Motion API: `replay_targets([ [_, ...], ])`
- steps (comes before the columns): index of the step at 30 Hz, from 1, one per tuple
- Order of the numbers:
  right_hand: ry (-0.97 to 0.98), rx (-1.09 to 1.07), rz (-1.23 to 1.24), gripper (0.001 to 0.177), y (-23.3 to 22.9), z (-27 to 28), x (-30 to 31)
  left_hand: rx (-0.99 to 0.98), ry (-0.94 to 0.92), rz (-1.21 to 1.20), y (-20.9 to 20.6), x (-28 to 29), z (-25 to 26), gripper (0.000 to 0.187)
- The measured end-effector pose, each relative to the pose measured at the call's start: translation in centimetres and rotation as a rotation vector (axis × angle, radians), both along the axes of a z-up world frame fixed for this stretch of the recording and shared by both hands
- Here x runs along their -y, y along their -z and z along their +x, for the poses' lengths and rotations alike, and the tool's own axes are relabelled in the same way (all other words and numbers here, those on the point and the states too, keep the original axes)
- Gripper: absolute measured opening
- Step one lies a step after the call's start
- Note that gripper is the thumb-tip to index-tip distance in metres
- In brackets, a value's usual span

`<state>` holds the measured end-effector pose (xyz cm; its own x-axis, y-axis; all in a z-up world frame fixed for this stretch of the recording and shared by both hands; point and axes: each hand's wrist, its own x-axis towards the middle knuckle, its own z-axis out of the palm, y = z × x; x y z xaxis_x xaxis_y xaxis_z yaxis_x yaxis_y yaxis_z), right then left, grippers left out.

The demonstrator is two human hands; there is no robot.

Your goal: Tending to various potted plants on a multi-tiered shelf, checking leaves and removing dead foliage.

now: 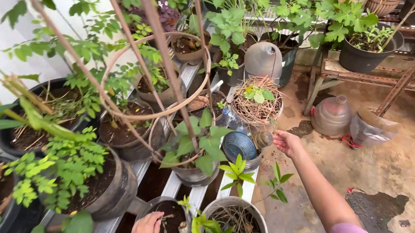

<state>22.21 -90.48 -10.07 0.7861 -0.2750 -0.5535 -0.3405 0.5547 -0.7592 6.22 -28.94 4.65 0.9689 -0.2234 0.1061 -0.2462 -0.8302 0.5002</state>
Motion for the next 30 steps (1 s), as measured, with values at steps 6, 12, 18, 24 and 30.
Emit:
replay_targets([
  [6, -0.194, 0.146, -0.296, 0.028, -7.3, -4.2, -9.3, 0.039, 0.032, 0.088, -3.9, -6.3, -1.7, 0.024],
  [12, -0.435, 0.333, -0.488, 0.025, -14.6, -9.1, -19.8, 0.098, 0.026, 0.083, -5.4, -12.0, -2.8, 0.024],
  [18, -0.702, 0.472, -0.566, 0.024, -17.5, -11.9, -28.8, 0.133, 0.018, 0.092, -6.6, -16.0, -3.9, 0.023],
  [24, -0.856, 0.524, -0.616, 0.025, -20.1, -13.2, -35.4, 0.071, -0.055, 0.063, -8.2, -17.5, -6.5, 0.023],
  [30, -0.918, 0.608, -0.674, 0.024, -22.3, -13.7, -38.7, 0.065, -0.083, 0.046, -7.1, -19.2, -8.1, 0.024],
])
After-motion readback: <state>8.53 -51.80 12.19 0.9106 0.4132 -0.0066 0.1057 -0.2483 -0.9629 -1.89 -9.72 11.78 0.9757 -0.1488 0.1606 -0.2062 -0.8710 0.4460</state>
